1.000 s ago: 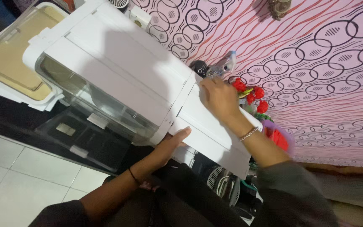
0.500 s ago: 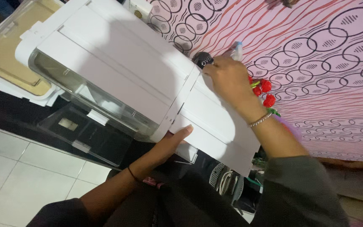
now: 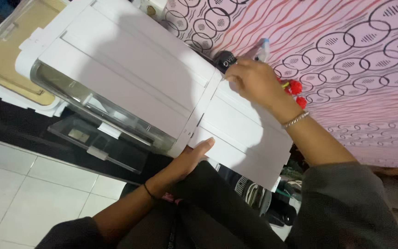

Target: The person assembles a white plastic storage container by attaching its lid to the base using a screwdriver. They align the parts, insert screws, and tighten them to secure the lid.

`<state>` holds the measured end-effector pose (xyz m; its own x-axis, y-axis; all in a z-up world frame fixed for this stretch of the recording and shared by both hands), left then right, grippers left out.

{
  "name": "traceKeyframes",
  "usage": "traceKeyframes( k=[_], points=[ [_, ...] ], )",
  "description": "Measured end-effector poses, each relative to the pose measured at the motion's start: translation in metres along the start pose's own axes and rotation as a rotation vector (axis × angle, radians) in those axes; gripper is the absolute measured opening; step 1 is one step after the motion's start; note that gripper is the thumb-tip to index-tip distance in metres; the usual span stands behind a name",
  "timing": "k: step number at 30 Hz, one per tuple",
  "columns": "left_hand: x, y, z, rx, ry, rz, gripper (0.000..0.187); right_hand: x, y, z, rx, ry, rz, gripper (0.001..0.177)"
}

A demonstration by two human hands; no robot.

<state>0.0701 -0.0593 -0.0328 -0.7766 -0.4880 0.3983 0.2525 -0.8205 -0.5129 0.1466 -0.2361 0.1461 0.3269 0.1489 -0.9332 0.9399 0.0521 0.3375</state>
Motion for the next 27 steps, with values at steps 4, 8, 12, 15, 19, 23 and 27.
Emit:
traceKeyframes(
  k=[4,8,12,15,19,23,27],
  points=[
    [0.001,-0.001,0.007,0.022,0.021,-0.007,0.092,0.014,-0.006,0.022,0.255,0.243,0.015,0.012],
    [0.0,-0.004,0.006,-0.01,0.044,0.015,0.09,0.012,-0.025,0.01,0.296,0.158,0.124,0.012],
    [-0.006,-0.007,0.015,0.091,-0.054,0.051,0.088,-0.006,-0.025,-0.006,0.208,0.009,0.135,0.018],
    [-0.004,-0.001,0.007,0.048,-0.031,0.042,0.087,-0.016,-0.018,-0.021,0.097,0.003,0.117,0.014],
    [-0.004,0.009,-0.001,0.049,0.019,0.056,0.087,-0.017,-0.011,-0.028,0.067,-0.043,0.07,0.015],
    [-0.005,0.01,-0.004,0.049,0.063,0.059,0.088,-0.017,-0.006,-0.03,0.038,-0.069,0.054,0.013],
    [-0.006,0.005,-0.005,0.024,0.108,0.052,0.09,-0.014,-0.003,-0.03,-0.011,-0.153,0.033,0.011]
  ],
)
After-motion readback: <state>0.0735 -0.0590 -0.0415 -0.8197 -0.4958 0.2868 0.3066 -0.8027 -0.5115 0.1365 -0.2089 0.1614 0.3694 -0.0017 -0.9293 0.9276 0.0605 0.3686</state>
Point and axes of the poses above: each hand's wrist, its own y-axis towards the middle knuckle, its own x-axis out of the palm, z = x × y, the point moved 8 cm from there along y, towards the middle knuckle, and after that the axes turned 10 degrees about z, right-handed, at the moved point
